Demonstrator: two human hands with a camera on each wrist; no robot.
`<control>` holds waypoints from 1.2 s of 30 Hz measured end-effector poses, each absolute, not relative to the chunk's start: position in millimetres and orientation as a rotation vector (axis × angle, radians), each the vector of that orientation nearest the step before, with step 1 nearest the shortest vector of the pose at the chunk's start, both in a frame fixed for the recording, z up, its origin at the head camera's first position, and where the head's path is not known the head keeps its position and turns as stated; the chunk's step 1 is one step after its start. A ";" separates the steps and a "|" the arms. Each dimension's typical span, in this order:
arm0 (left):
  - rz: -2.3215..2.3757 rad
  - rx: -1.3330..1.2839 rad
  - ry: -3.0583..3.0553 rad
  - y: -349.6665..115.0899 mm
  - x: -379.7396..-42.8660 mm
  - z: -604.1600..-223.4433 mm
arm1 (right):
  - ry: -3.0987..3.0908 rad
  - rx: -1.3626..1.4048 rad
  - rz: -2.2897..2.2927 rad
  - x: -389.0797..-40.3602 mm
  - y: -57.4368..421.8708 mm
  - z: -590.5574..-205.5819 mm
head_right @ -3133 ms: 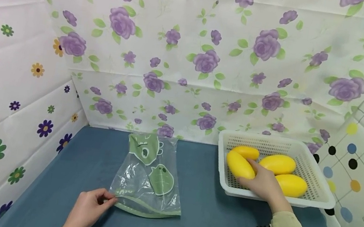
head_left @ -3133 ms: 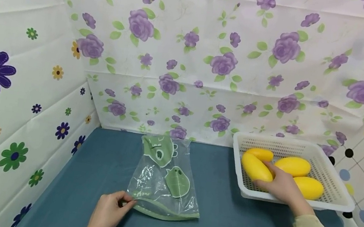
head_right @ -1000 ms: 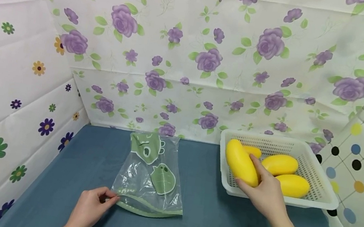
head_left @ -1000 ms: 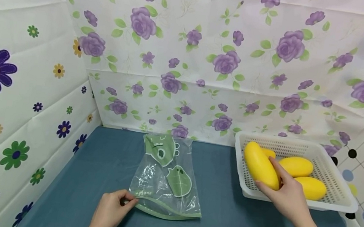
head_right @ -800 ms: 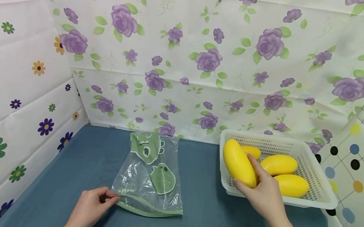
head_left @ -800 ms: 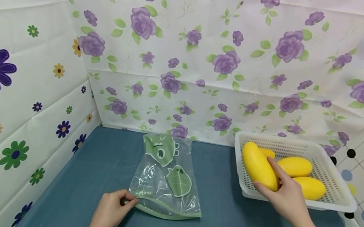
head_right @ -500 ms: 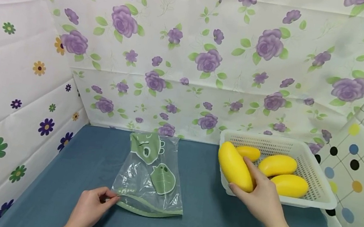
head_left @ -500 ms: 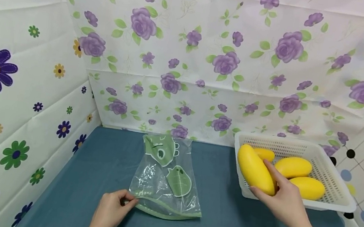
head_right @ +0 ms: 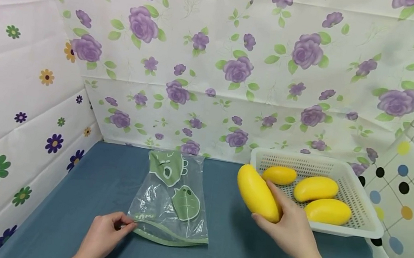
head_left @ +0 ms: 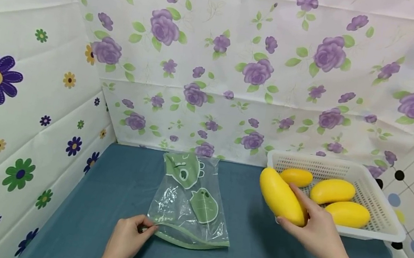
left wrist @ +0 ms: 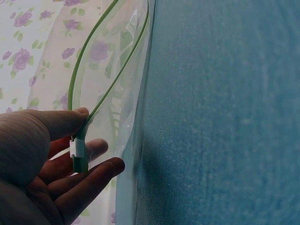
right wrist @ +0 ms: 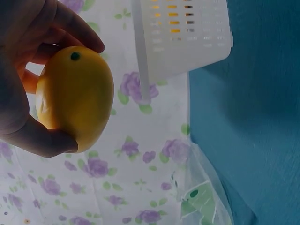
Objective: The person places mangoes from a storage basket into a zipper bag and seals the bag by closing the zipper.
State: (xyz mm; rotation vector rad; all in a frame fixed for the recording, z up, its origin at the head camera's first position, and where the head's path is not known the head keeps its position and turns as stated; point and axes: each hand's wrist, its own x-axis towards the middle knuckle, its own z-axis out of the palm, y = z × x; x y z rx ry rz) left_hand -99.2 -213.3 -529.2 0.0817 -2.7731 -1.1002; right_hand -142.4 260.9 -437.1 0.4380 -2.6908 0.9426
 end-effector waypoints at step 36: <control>-1.125 0.078 -2.756 -208.5 -101.2 -525.4 | -2.753 0.663 1.017 -133.7 224.1 -451.4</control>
